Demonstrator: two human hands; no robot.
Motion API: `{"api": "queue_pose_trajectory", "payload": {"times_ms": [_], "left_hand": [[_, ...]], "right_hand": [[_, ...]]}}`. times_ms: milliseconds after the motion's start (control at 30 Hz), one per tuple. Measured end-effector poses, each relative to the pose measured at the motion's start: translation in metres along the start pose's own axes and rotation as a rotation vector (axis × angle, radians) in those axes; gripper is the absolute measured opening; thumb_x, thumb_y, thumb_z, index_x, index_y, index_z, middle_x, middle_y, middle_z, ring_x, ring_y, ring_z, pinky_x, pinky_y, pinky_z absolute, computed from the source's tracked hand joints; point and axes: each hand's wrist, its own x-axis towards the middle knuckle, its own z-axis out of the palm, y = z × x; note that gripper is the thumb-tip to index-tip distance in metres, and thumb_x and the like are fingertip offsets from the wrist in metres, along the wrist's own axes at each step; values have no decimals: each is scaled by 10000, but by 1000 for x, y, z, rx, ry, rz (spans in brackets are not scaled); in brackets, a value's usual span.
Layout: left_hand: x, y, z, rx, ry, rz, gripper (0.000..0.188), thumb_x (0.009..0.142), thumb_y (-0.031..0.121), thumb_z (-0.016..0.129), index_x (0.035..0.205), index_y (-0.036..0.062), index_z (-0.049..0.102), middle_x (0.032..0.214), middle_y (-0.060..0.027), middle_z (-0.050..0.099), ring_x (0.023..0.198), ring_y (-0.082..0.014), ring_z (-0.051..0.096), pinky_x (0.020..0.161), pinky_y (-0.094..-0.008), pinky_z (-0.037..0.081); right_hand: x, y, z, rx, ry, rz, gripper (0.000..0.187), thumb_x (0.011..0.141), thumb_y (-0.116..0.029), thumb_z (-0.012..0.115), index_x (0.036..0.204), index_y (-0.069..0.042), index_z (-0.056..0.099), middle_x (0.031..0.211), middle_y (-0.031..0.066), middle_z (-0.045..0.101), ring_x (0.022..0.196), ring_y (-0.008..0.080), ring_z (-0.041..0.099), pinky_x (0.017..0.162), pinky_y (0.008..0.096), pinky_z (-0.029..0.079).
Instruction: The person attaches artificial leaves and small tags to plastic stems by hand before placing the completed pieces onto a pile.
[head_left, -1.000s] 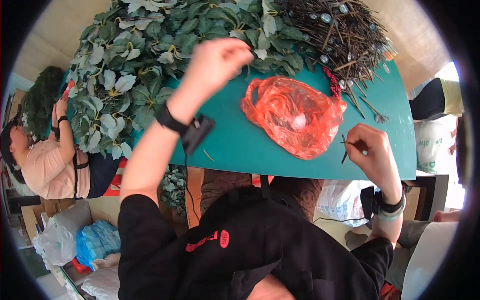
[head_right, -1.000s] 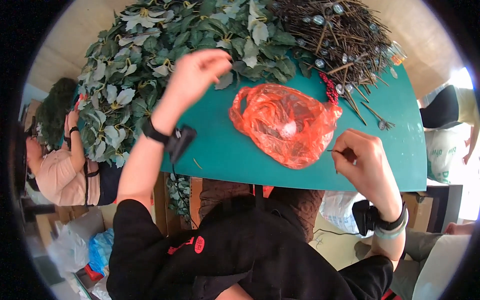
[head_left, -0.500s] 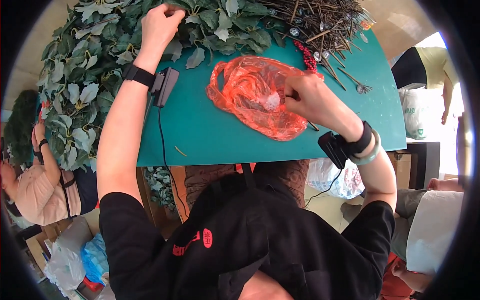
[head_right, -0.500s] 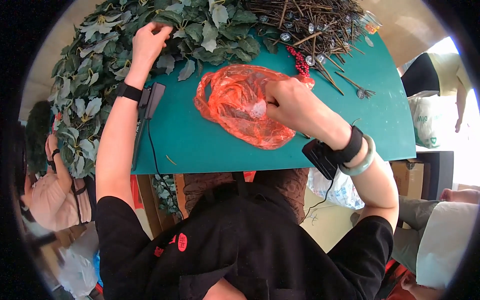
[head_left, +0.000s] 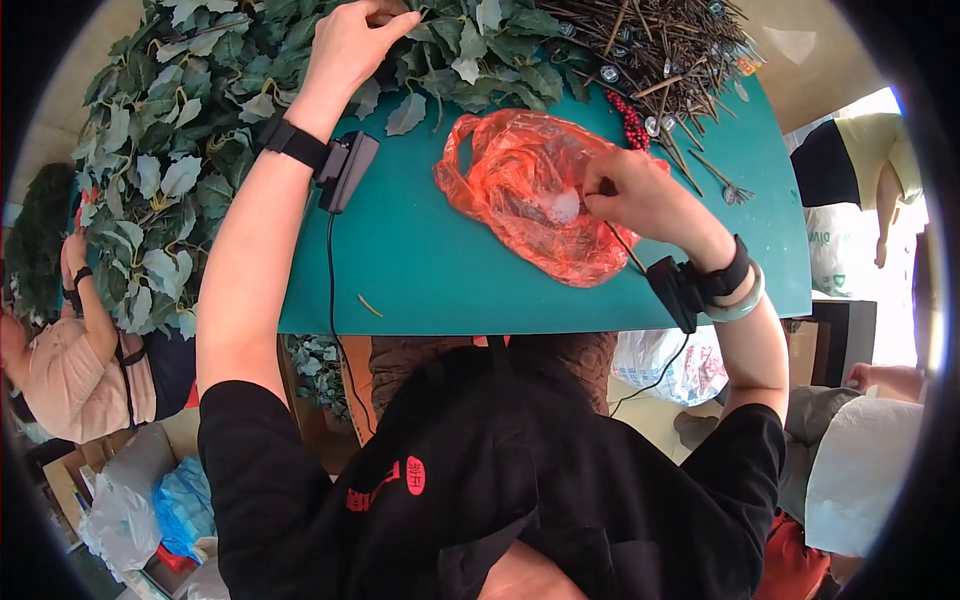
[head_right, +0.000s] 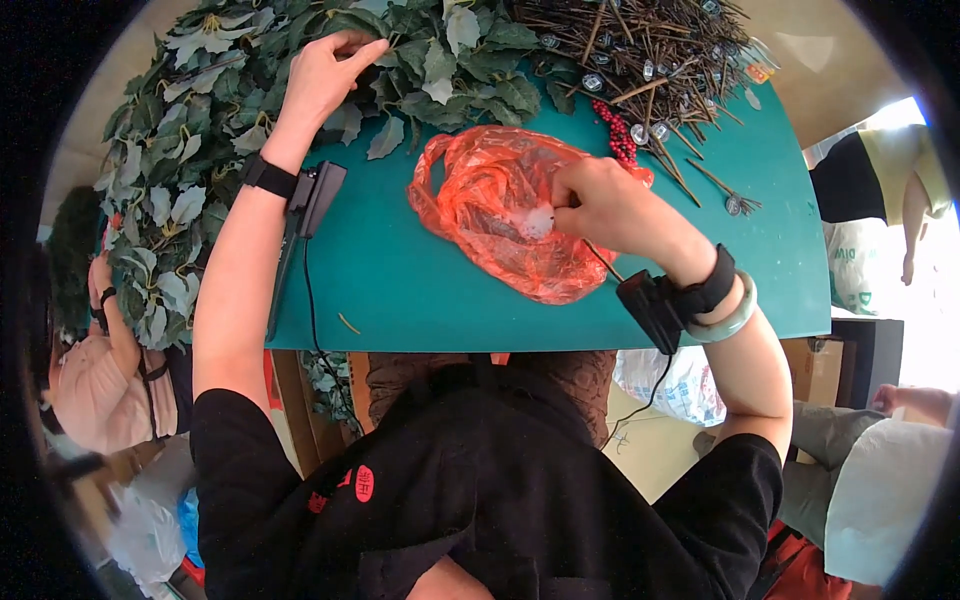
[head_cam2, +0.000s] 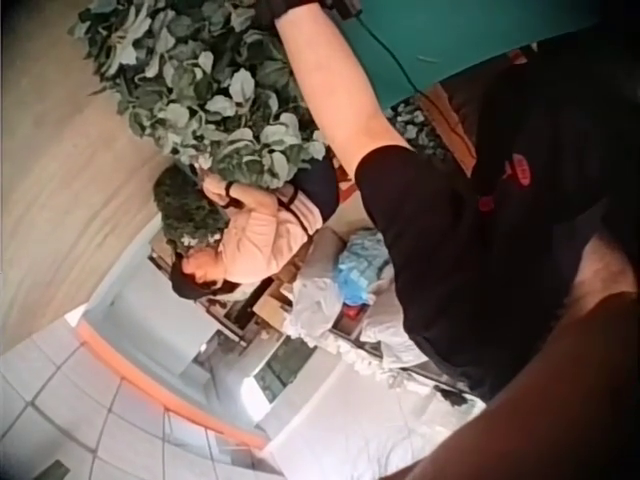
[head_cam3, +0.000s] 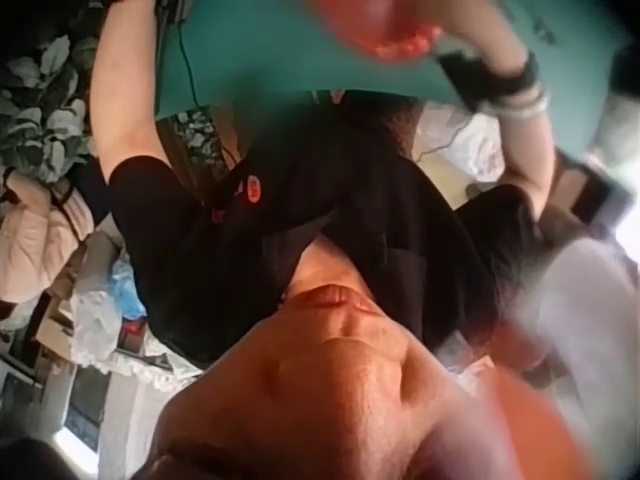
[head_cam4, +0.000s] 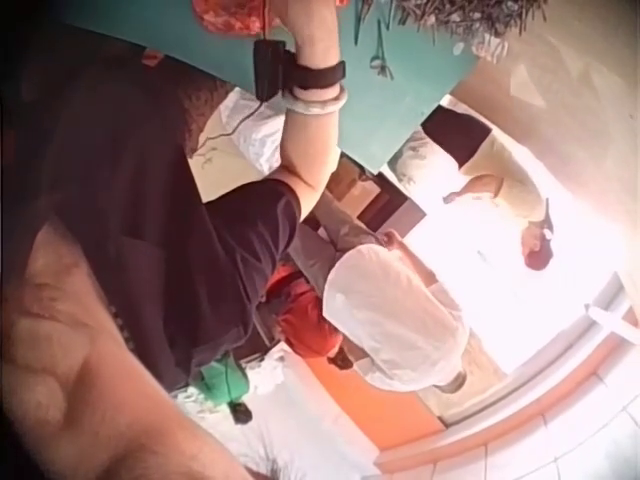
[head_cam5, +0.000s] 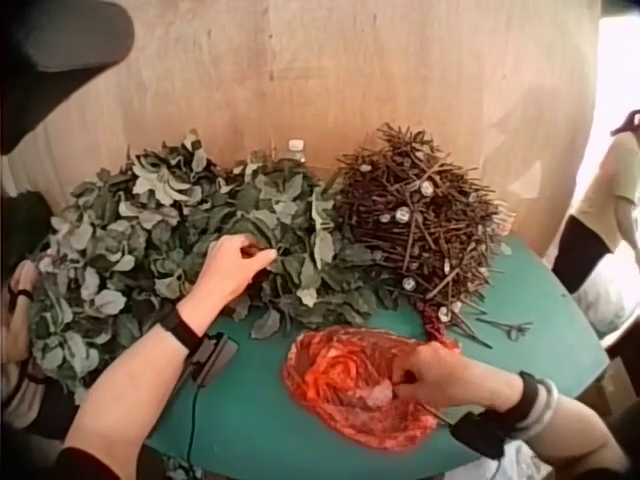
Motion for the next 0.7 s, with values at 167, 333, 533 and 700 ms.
{"api": "queue_pose_trajectory", "payload": {"times_ms": [167, 333, 533, 700], "left_hand": [[3, -1, -6, -23, 39, -55, 404, 817, 362, 660, 1031, 19, 647, 829, -70, 686, 654, -123, 630, 605, -253, 506], [2, 11, -15, -207, 149, -44, 270, 814, 245, 672, 932, 3, 661, 801, -70, 689, 651, -117, 641, 596, -244, 506], [-10, 27, -47, -143, 221, 18, 197, 791, 147, 683, 882, -26, 660, 770, -84, 695, 677, -107, 663, 616, -235, 518], [-48, 29, -63, -149, 295, -19, 181, 789, 122, 685, 889, -28, 663, 774, -71, 694, 687, -88, 646, 643, -216, 502]], "right_hand": [[-13, 1, -30, 377, -96, 139, 93, 785, -68, 600, 767, 24, 593, 637, 43, 579, 599, 117, 563, 523, 280, 441], [-27, 6, -37, 611, -127, 152, 48, 807, -34, 592, 780, 3, 578, 658, 1, 565, 575, 51, 517, 504, 206, 409], [-47, -4, -34, 738, -68, 90, 39, 810, -30, 589, 789, 2, 582, 664, -1, 578, 578, 49, 545, 507, 196, 422], [-62, -30, -17, 851, 10, 75, 26, 807, -3, 594, 801, 1, 569, 710, 2, 573, 572, 44, 521, 506, 185, 413]]}}
